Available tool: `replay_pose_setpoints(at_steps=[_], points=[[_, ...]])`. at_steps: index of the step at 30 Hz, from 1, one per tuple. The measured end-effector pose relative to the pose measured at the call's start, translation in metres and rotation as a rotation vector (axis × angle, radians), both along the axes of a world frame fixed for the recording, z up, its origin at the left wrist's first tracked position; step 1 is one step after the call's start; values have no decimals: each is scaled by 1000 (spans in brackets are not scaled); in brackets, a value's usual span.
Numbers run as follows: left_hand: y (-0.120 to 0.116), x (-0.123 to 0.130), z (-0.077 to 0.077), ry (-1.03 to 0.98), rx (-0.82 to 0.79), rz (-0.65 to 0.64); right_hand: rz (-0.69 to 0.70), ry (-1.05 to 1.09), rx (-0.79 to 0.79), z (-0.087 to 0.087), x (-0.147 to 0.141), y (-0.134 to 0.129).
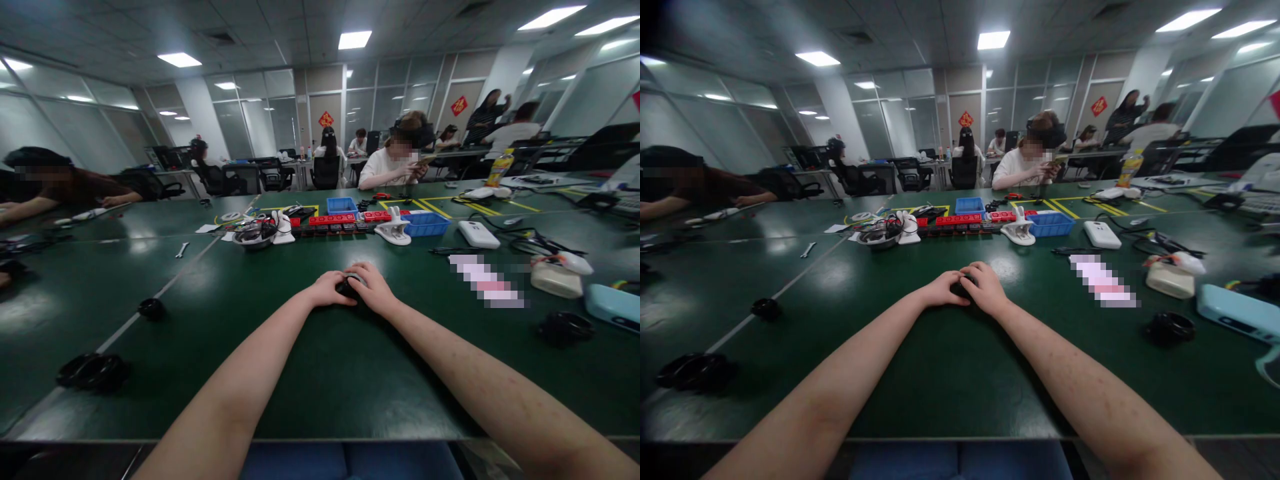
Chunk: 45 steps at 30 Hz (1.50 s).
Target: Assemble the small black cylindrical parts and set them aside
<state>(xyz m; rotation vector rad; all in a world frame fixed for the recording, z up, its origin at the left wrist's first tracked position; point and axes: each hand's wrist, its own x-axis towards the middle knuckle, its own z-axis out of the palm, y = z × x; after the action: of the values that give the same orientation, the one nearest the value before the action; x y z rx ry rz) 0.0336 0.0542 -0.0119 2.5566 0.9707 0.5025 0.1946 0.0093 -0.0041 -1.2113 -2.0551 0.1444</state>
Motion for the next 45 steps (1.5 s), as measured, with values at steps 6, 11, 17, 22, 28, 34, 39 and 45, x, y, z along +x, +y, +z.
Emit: replay_pose_setpoints(at_steps=[6,11,17,22,28,34,39,45], points=[[-11,5,0,5,67,91,-93,16,-6,-4,-2,-3],[-16,10,1,19,126,188,-193,20,-27,-6,-9,-3],[-16,11,-1,18,148,239,-209,33,-30,-3,-6,-3],[-9,4,-2,24,119,171,-85,20,-32,-1,-2,-2],[-1,-3,0,61,60,15,117,7,-31,2,-2,-3],[-4,1,-2,63,80,44,113,51,10,2,-2,-6],[-13,6,2,62,126,91,32,44,10,-5,-1,-2],[-17,10,8,71,161,158,-118,45,-1,-9,-2,2]])
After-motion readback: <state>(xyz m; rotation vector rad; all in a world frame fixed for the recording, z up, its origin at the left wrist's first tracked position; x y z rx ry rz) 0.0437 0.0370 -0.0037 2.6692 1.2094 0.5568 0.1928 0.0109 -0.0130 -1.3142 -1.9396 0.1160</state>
